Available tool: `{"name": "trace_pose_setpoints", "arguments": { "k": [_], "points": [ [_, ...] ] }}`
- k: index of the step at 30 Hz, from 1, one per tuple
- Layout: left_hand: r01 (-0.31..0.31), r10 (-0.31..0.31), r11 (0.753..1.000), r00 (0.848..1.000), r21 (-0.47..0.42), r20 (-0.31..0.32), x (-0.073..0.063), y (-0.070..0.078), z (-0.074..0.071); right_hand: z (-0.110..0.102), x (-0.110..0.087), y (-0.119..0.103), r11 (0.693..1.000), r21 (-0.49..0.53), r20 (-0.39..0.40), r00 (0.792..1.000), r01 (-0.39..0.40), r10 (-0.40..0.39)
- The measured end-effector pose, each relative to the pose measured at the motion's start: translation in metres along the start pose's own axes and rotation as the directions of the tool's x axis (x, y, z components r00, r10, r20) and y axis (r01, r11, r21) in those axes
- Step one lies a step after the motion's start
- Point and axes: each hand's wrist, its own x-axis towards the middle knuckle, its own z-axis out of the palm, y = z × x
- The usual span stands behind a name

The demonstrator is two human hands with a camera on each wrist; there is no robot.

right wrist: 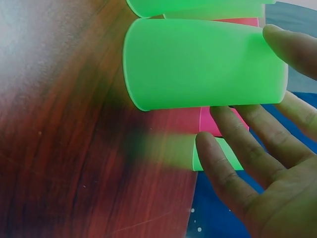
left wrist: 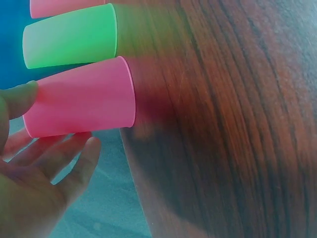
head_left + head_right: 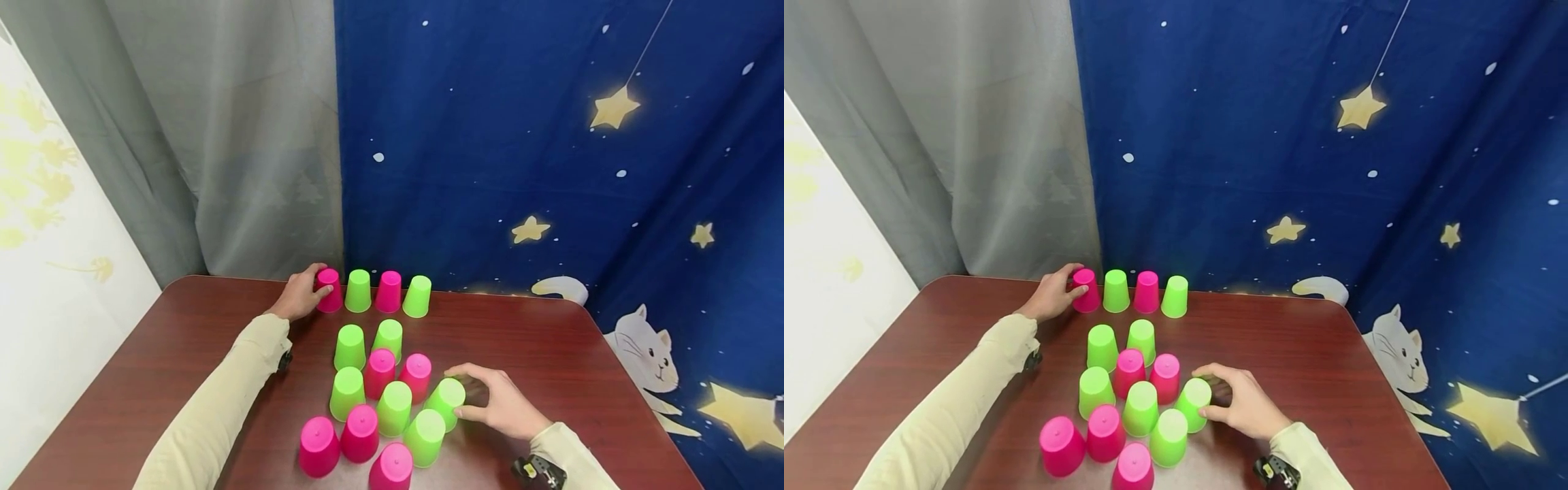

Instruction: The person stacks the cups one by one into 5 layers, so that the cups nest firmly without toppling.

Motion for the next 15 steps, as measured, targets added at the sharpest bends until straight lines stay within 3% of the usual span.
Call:
{"name": "trace_pose_setpoints", "arguments": {
  "k": [15],
  "points": [
    [0.013,-0.014,1.000,0.999,0.015,0.033,-0.0021,-0.0009,-0.0009,0.0047,0.0016,-0.0020,1.000,0.013,-0.007,1.000,-0.018,0.018]
  ]
}}
